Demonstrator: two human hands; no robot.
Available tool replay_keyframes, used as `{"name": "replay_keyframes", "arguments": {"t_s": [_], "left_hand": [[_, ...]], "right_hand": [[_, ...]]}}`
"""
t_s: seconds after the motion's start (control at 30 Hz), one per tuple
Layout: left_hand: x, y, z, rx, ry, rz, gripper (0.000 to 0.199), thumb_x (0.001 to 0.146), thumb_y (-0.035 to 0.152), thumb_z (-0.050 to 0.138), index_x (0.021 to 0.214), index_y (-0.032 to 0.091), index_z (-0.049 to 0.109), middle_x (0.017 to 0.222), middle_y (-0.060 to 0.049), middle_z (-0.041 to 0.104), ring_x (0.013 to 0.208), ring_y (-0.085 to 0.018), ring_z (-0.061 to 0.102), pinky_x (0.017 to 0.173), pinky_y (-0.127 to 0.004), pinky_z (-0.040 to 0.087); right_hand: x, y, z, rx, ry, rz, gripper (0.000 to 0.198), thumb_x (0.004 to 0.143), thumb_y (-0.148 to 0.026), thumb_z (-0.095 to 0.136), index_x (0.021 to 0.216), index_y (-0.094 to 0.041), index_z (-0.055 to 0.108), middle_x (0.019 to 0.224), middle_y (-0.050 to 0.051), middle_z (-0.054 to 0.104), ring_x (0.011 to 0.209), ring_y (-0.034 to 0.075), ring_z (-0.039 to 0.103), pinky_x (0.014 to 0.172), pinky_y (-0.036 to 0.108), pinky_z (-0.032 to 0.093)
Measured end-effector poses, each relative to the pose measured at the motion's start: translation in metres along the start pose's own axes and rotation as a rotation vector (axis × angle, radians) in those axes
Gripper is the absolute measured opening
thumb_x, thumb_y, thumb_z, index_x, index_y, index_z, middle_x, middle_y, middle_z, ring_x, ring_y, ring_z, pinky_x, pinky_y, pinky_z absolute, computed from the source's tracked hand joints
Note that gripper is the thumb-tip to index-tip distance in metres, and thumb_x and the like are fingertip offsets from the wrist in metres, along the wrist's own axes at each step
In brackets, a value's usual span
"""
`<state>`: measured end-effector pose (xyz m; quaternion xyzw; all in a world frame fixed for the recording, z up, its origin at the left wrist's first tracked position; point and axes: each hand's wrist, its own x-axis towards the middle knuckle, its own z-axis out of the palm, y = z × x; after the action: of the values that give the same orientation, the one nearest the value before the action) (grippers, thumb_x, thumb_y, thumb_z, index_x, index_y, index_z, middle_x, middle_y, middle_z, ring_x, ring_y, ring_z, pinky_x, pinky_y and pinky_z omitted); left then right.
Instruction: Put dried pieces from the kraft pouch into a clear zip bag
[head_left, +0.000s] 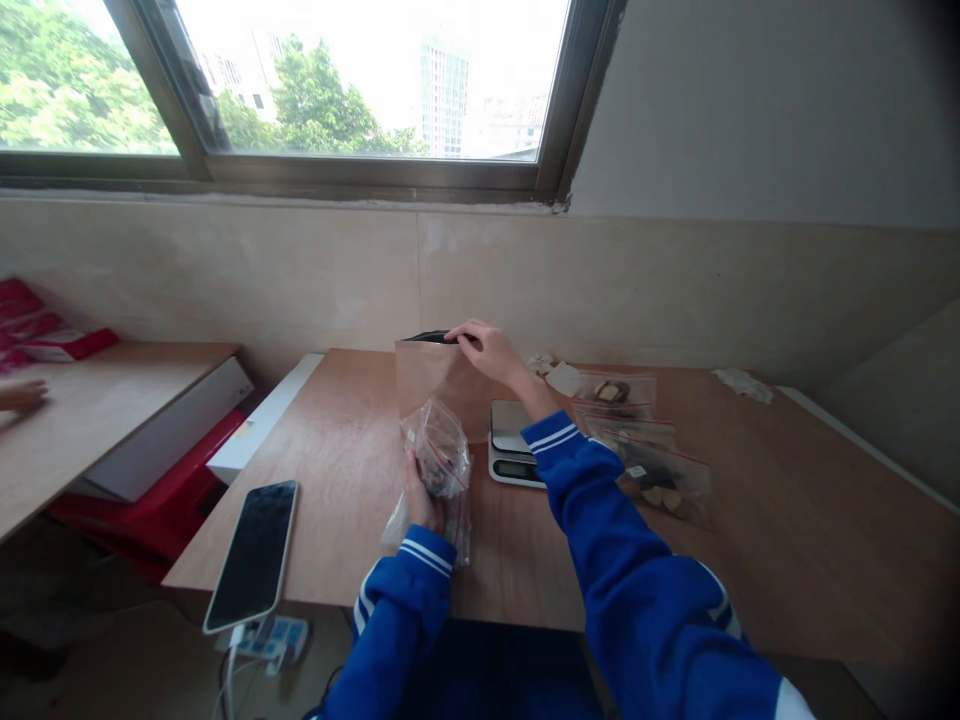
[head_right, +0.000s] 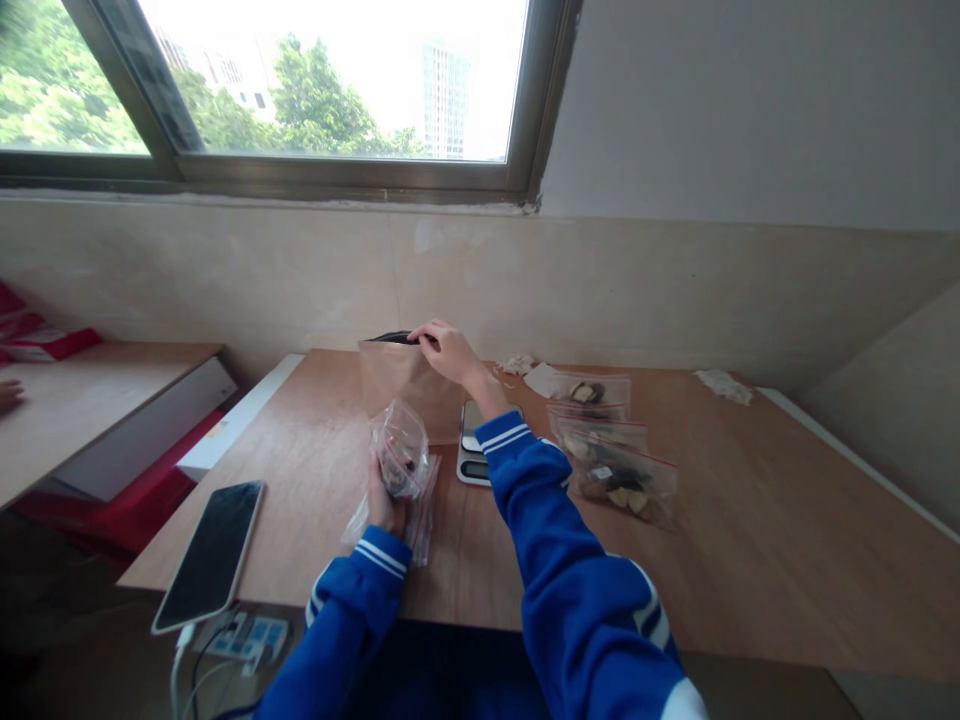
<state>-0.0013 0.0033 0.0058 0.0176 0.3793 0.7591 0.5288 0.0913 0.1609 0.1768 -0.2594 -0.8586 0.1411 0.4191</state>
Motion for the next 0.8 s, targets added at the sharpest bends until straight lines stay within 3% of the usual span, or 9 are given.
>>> {"name": "replay_keyframes", "arguments": {"t_s": [0.1,0.23,0.33,0.4,0.5,0.6,0.67,0.8], "left_hand": [[0.002,-0.002,-0.002,-0.024,-0.018,-0.012,0.038,0.091,0.049,0.05,0.106,0.019,0.069,0.071,-0.004,0.067,0.067,-0.017,0.066,0.069,-0.031,0.056],[0.003,-0.003,-0.004,-0.012,-0.034,0.01,0.045,0.089,0.053,0.05,0.108,0.017,0.069,0.071,-0.005,0.068,0.066,-0.018,0.066,0.069,-0.032,0.055],[0.001,-0.002,-0.003,-0.029,-0.062,0.047,0.049,0.088,0.054,0.05,0.114,0.017,0.067,0.082,-0.008,0.071,0.078,-0.022,0.069,0.08,-0.036,0.054],[0.0,-0.002,-0.001,-0.043,-0.061,0.042,0.049,0.088,0.053,0.05,0.115,0.016,0.067,0.095,-0.01,0.072,0.092,-0.024,0.069,0.089,-0.038,0.052],[-0.002,-0.002,0.001,-0.047,-0.059,0.037,0.046,0.089,0.05,0.049,0.112,0.015,0.069,0.11,-0.011,0.071,0.107,-0.025,0.065,0.098,-0.036,0.049],[-0.002,-0.003,0.002,-0.041,-0.099,0.043,0.046,0.088,0.049,0.05,0.112,0.015,0.069,0.115,-0.011,0.07,0.115,-0.026,0.062,0.101,-0.037,0.047],[-0.001,-0.004,0.002,-0.041,-0.113,0.054,0.044,0.088,0.048,0.052,0.113,0.016,0.069,0.116,-0.01,0.07,0.117,-0.026,0.061,0.101,-0.037,0.047],[0.002,-0.005,0.0,-0.039,-0.15,0.082,0.042,0.089,0.045,0.051,0.111,0.014,0.07,0.116,-0.011,0.07,0.117,-0.025,0.061,0.099,-0.035,0.048]], "right_hand": [[-0.006,-0.007,-0.002,-0.041,-0.057,0.0,0.026,0.092,-0.017,0.045,0.098,-0.018,0.07,0.104,0.008,0.071,0.106,0.02,0.06,0.1,0.036,0.044],[-0.018,-0.028,-0.007,-0.047,0.036,-0.001,0.028,0.092,-0.016,0.044,0.107,-0.019,0.067,0.115,0.008,0.067,0.115,0.02,0.055,0.105,0.037,0.039],[-0.034,-0.047,-0.011,0.027,0.054,0.096,0.028,0.09,-0.012,0.041,0.098,-0.018,0.067,0.104,0.007,0.068,0.101,0.018,0.06,0.093,0.033,0.044],[-0.046,-0.056,-0.012,0.07,-0.084,0.231,0.027,0.088,-0.011,0.04,0.089,-0.017,0.067,0.09,0.005,0.069,0.083,0.016,0.062,0.077,0.027,0.047],[-0.063,-0.058,-0.008,0.074,-0.46,0.426,0.027,0.083,-0.007,0.042,0.083,-0.015,0.067,0.078,0.004,0.068,0.068,0.014,0.06,0.06,0.022,0.042],[-0.075,-0.053,0.004,0.068,-0.765,0.463,0.028,0.08,-0.004,0.043,0.083,-0.013,0.069,0.078,0.005,0.07,0.066,0.013,0.06,0.056,0.021,0.04],[-0.08,-0.051,0.013,0.05,-0.81,0.409,0.025,0.08,-0.004,0.046,0.084,-0.013,0.07,0.081,0.006,0.071,0.069,0.014,0.061,0.058,0.021,0.04],[-0.084,-0.052,0.03,0.027,-0.756,0.316,0.015,0.08,-0.01,0.056,0.088,-0.011,0.068,0.088,0.008,0.072,0.072,0.015,0.061,0.06,0.021,0.04]]}}
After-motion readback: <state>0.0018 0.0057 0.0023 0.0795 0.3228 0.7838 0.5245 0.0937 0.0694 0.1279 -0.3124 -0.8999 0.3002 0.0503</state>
